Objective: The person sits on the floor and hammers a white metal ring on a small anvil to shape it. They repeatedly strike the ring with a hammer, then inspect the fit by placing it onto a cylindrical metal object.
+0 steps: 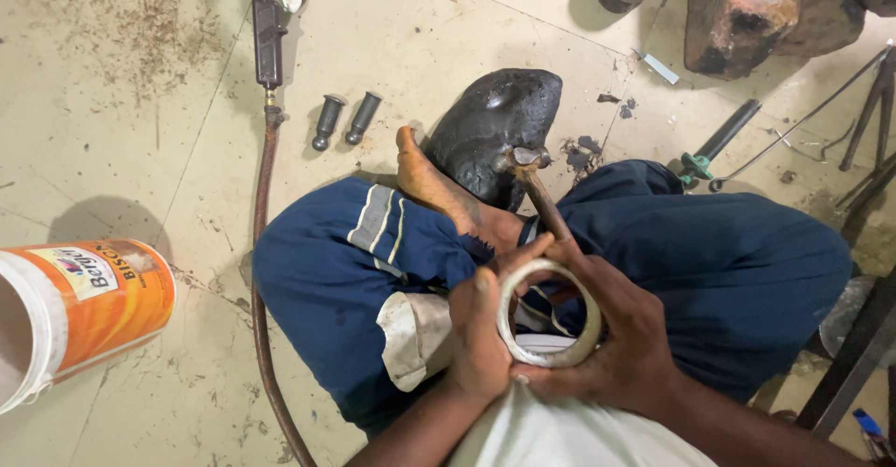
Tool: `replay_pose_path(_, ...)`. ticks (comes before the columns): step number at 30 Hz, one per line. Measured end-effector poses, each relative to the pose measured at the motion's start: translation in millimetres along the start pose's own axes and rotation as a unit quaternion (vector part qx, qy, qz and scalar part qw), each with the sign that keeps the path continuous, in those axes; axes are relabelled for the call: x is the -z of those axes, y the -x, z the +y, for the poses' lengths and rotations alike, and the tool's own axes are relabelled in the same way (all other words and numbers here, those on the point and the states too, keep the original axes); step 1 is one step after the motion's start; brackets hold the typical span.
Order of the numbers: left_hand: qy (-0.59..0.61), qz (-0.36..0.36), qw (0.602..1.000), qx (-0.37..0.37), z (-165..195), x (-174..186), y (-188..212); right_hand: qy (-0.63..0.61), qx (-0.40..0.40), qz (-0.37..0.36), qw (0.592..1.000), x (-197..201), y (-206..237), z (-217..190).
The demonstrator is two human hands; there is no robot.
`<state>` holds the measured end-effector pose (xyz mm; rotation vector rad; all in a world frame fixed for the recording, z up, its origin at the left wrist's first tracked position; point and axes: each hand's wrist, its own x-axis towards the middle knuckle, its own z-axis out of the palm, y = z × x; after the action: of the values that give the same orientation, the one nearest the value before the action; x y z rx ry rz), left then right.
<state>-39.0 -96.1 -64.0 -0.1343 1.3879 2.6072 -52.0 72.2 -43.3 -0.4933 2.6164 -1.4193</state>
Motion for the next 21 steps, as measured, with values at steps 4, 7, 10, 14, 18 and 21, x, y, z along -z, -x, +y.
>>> replay_pose_path(4, 0.144, 0.072, 0.982, 0.097, -10, 11, -8, -0.158, -0.096, -0.096, 0.978, 3, -3, 5)
replay_pose_path(7, 0.176, 0.045, 0.979, 0.093, -14, 20, -7, -0.211, -0.173, -0.142, 0.951, 3, -1, 8)
replay_pose_path(10, 0.170, 0.032, 0.981, 0.085, -17, 25, -6, -0.132, -0.143, -0.115, 0.974, 3, 3, 10)
replay_pose_path(14, 0.235, 0.023, 0.969, 0.077, -16, 20, -2, -0.067, -0.124, -0.063, 0.988, 1, 9, 8)
replay_pose_path(18, 0.273, 0.026, 0.957, 0.096, -9, 16, 4, 0.014, -0.041, -0.019, 0.999, -2, 9, 4)
replay_pose_path(21, 0.262, 0.034, 0.958, 0.112, -6, 23, 5, 0.029, 0.009, -0.031, 0.999, -2, 8, 3)
